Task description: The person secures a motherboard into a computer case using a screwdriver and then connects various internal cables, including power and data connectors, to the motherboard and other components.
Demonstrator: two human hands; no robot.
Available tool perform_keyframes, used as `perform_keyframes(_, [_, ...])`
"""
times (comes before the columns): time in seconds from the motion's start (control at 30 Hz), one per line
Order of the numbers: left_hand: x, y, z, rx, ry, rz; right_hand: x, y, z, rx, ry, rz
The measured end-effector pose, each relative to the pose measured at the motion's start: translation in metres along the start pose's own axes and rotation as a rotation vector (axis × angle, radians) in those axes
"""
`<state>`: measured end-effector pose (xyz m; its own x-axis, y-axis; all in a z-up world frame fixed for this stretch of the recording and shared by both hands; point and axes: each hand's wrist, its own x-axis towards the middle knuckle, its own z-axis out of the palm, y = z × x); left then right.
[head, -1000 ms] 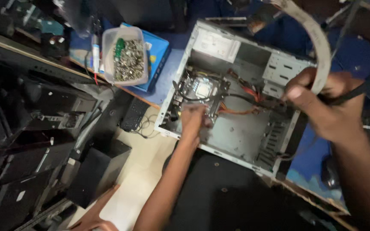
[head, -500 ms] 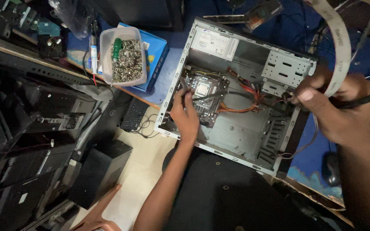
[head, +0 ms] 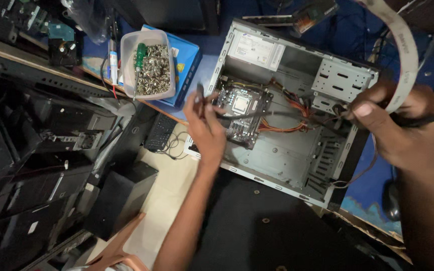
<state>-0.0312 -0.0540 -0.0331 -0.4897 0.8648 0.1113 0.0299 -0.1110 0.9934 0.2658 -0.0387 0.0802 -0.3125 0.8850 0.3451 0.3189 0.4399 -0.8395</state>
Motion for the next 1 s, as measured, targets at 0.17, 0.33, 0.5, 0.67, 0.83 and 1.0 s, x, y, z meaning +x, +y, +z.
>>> perform_keyframes(0.17, [0.032, -0.018, 0.002, 0.712, -0.335, 0.279, -0.006, 0.006, 0.005, 0.042, -0.009, 0.002])
perform_keyframes(0.33, [0.064, -0.055, 0.012, 0.99, -0.633, 0.233, -0.012, 0.038, 0.015, 0.309, 0.058, -0.078])
perform_keyframes(0.5, [0.071, -0.123, 0.03, 1.321, -0.711, 0.092, -0.014, 0.067, 0.009, 0.636, 0.254, 0.177])
perform_keyframes(0.67, [0.08, -0.171, 0.017, 1.276, -0.678, -0.055, -0.006, 0.109, -0.009, 0.849, 0.372, 0.277])
perform_keyframes(0.83, [0.088, -0.192, 0.008, 1.376, -0.682, 0.007, -0.017, 0.163, -0.036, 0.907, 0.415, 0.393])
perform_keyframes(1.0, [0.103, -0.212, -0.004, 1.508, -0.753, -0.038, -0.021, 0.233, -0.036, 1.04, 0.286, 0.44])
